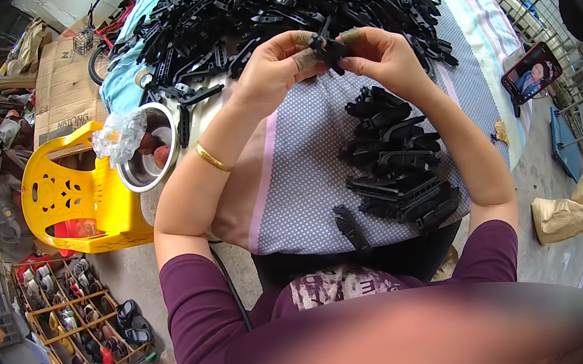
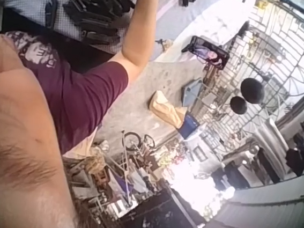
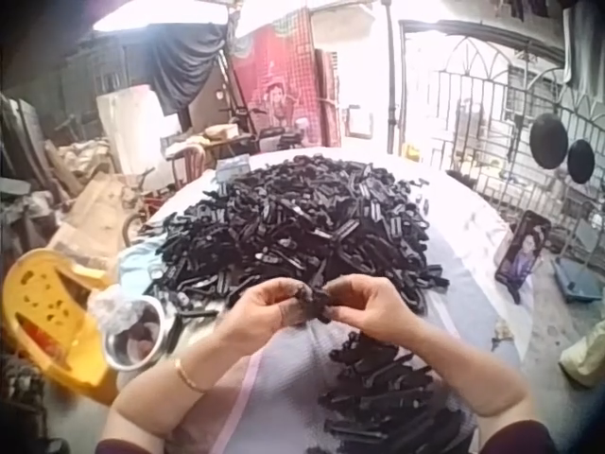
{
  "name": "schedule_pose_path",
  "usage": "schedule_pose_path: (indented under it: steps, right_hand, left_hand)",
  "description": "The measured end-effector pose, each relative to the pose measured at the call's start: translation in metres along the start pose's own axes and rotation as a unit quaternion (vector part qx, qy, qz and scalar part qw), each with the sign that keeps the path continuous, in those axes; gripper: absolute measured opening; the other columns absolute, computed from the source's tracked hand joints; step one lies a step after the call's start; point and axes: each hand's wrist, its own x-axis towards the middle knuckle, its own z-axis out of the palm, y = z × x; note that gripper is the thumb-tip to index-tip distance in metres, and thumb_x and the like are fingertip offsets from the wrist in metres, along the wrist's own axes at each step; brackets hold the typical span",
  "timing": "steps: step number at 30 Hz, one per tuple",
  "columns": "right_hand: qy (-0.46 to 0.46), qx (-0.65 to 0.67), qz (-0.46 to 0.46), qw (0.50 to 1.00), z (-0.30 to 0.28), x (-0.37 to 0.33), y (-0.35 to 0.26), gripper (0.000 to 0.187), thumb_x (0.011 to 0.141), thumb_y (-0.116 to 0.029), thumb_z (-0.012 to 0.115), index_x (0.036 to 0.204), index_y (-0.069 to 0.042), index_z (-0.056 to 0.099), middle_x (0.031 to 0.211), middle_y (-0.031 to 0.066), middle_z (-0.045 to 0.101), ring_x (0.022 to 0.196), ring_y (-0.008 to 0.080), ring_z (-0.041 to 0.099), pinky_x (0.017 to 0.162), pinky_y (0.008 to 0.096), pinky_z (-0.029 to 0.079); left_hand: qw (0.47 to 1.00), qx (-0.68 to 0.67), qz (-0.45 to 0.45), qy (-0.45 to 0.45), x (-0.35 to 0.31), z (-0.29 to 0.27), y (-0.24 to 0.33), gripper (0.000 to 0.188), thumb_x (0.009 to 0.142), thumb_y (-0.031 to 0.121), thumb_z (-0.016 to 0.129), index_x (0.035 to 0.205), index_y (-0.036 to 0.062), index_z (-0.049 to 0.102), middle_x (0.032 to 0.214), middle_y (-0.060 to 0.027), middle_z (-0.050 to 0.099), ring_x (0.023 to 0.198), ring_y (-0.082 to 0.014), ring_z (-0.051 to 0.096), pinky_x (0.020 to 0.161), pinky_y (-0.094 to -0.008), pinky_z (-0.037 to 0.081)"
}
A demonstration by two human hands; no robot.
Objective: Assembling small black plastic components by snapping pieces together.
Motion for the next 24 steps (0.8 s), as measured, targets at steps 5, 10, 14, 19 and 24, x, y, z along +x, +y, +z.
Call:
schedule_pose_path:
  steps: [5,10,14,19,24]
  right_hand:
    - [0.044,-0.136,-0.043,0.989,0.01,-0.006,-0.013,0.026,0.076,0.003,0.067,0.101,0.003,0.061,0.092,0.0059,0.066,0.082,0.0095,0.062,0.071,0.0209,0.051]
    - [0.107,-0.339,-0.112,0.928,0.018,-0.01,-0.021,0.022,0.072,0.0,0.068,0.094,0.0,0.065,0.083,0.0046,0.066,0.066,0.0089,0.06,0.058,0.0218,0.047]
    - [0.109,-0.454,-0.213,0.858,0.022,-0.012,-0.022,0.025,0.069,-0.003,0.069,0.094,-0.001,0.065,0.084,0.0094,0.066,0.071,0.0229,0.061,0.061,0.0307,0.05]
    - [0.094,-0.464,-0.246,0.846,0.029,-0.012,-0.023,0.024,0.071,-0.002,0.067,0.094,0.0,0.063,0.088,0.012,0.065,0.082,0.0278,0.063,0.07,0.0353,0.052]
    - [0.085,-0.424,-0.255,0.865,0.028,-0.013,-0.019,0.021,0.072,-0.006,0.063,0.091,0.002,0.061,0.095,0.0142,0.064,0.083,0.0296,0.061,0.073,0.0367,0.05]
  left_hand:
    - [0.992,-0.07,-0.026,0.102,-0.003,0.013,-0.016,0.027,0.086,-0.004,0.05,0.112,-0.0007,0.056,0.108,-0.0106,0.06,0.098,-0.0196,0.06,0.093,-0.0345,0.048]
    - [0.989,-0.092,0.018,0.114,-0.009,0.032,-0.014,0.032,0.085,-0.008,0.046,0.116,-0.0031,0.053,0.108,-0.0113,0.061,0.099,-0.0192,0.059,0.093,-0.0336,0.048]
    - [0.988,-0.039,0.057,0.136,-0.009,0.036,-0.017,0.028,0.083,-0.003,0.059,0.11,-0.0046,0.055,0.103,-0.0105,0.062,0.094,-0.0161,0.061,0.087,-0.0289,0.051]
    - [0.978,-0.093,0.022,0.187,-0.011,0.035,-0.013,0.027,0.083,0.0,0.063,0.108,-0.0047,0.055,0.1,-0.0112,0.063,0.089,-0.017,0.063,0.082,-0.0274,0.054]
    - [0.979,-0.086,0.001,0.185,-0.011,0.032,-0.014,0.028,0.083,0.0,0.061,0.11,-0.0047,0.054,0.102,-0.0122,0.063,0.092,-0.0187,0.062,0.085,-0.0302,0.052]
